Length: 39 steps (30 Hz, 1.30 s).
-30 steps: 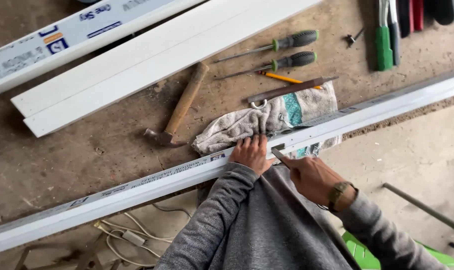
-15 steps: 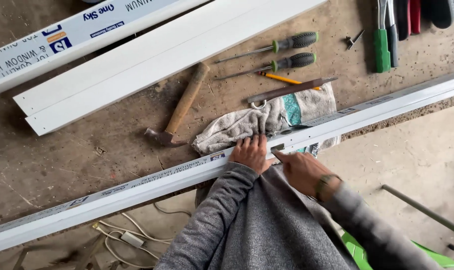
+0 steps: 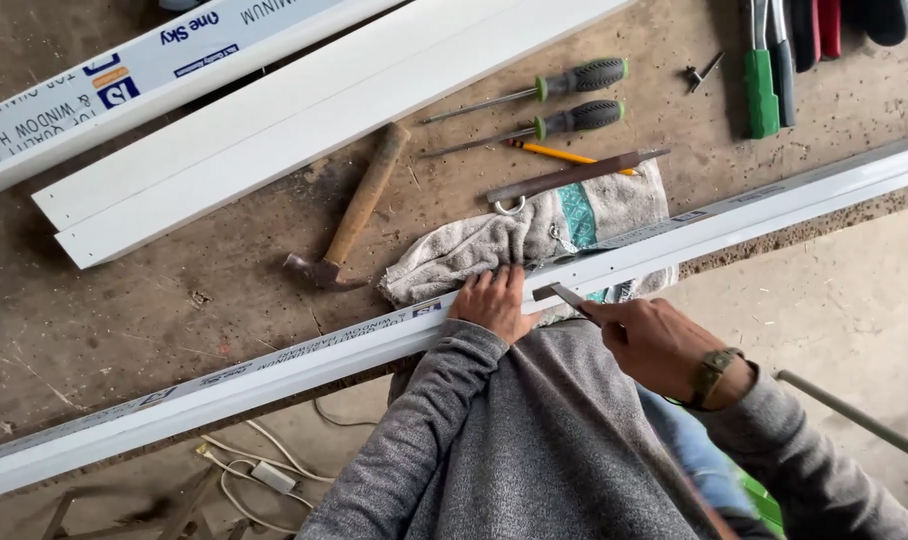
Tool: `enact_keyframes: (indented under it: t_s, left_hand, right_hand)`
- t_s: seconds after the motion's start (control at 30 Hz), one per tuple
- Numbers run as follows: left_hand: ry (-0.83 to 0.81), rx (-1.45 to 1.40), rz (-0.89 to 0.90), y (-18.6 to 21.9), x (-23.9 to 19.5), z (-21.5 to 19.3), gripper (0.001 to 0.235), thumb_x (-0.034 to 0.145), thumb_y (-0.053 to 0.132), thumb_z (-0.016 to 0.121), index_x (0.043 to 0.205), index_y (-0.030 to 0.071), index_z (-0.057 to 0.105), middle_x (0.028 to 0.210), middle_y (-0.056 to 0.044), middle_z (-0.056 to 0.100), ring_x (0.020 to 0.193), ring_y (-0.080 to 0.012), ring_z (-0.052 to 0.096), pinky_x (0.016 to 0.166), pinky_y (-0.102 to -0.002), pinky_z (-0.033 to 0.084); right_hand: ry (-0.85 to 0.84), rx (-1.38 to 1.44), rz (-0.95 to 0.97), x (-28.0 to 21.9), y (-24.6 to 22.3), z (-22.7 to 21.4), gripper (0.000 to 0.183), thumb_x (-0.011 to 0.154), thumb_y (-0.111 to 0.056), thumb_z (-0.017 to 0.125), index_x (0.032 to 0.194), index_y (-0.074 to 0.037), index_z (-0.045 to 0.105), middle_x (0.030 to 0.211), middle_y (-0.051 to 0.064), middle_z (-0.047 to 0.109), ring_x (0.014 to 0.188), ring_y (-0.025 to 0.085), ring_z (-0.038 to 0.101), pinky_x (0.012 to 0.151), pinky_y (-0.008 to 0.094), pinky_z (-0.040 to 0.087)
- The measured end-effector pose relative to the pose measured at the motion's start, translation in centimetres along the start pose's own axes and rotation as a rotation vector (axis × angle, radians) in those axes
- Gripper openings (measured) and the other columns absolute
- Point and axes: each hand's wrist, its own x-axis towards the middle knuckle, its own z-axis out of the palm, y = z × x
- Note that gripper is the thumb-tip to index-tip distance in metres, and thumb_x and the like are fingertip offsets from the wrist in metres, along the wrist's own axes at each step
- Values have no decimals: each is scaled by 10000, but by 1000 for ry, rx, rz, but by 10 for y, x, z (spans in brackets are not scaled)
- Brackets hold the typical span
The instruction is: Filing a rectangular slot in an aluminum window frame profile using a hand file to smooth the edges.
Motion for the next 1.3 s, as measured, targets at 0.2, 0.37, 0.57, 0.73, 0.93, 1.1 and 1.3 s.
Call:
enact_keyframes:
  t_s: [0.2, 0.37, 0.57, 0.73, 0.93, 1.1, 1.3]
  left_hand:
    - [-38, -15, -21, 1, -5, 5, 793, 583, 641, 839, 1139, 104, 661, 964, -95, 752, 820, -294, 736, 780, -429, 558]
    - [-4, -29, -8, -1, -6, 10, 779, 554, 574, 846, 1141, 102, 647, 940, -93, 731, 791, -302, 716, 771, -439, 555]
    - [66, 27, -5, -9, -14, 51, 787, 508, 561, 831, 1129, 111, 658, 937, -96, 725, 784, -296, 704, 764, -430, 552]
    - [85, 14, 18, 4, 0, -2, 630, 649, 526, 780, 1083, 86, 658, 839, -97, 677, 704, -298, 670, 722, -440, 547]
    - [36, 7, -3, -2, -5, 0, 735, 639, 592, 776, 1132, 60, 659, 868, -122, 663, 744, -303, 672, 738, -460, 546]
    - [114, 91, 39, 2, -1, 15, 445, 747, 419, 690, 1044, 89, 656, 790, -68, 615, 672, -280, 642, 670, -428, 528]
    - [56, 0, 65, 0, -3, 4, 592, 670, 402, 805, 1116, 36, 667, 855, -132, 683, 759, -320, 696, 760, -490, 586]
  right_hand:
    - [-70, -72, -148, 30, 3, 36, 448, 1021, -174, 458, 1445, -154, 601, 818, 209, 764, 426, 139, 564, 421, 254, 517]
    - [-68, -47, -133, 17, 4, 43, 455, 986, -148, 453, 1412, -100, 607, 938, 246, 773, 359, 89, 512, 389, 256, 489]
    - [20, -88, -128, 31, -12, 62, 468, 998, -183, 442, 1436, -223, 601, 762, 120, 748, 450, 120, 595, 492, 252, 552]
    - [97, -65, -115, 66, 5, 86, 447, 904, -215, 472, 1304, -201, 672, 828, 244, 758, 740, 417, 748, 661, 534, 589]
    - [82, -68, -17, 49, -15, 75, 427, 901, -266, 495, 1275, -279, 702, 970, 246, 757, 982, 463, 717, 882, 590, 578]
    - [110, -53, -45, 74, 3, 96, 352, 911, -238, 485, 1173, -267, 719, 816, 145, 768, 803, 349, 766, 782, 467, 642]
    - [123, -183, -1, 66, -8, 82, 437, 898, -339, 491, 1287, -410, 677, 832, 188, 761, 891, 409, 745, 822, 547, 601]
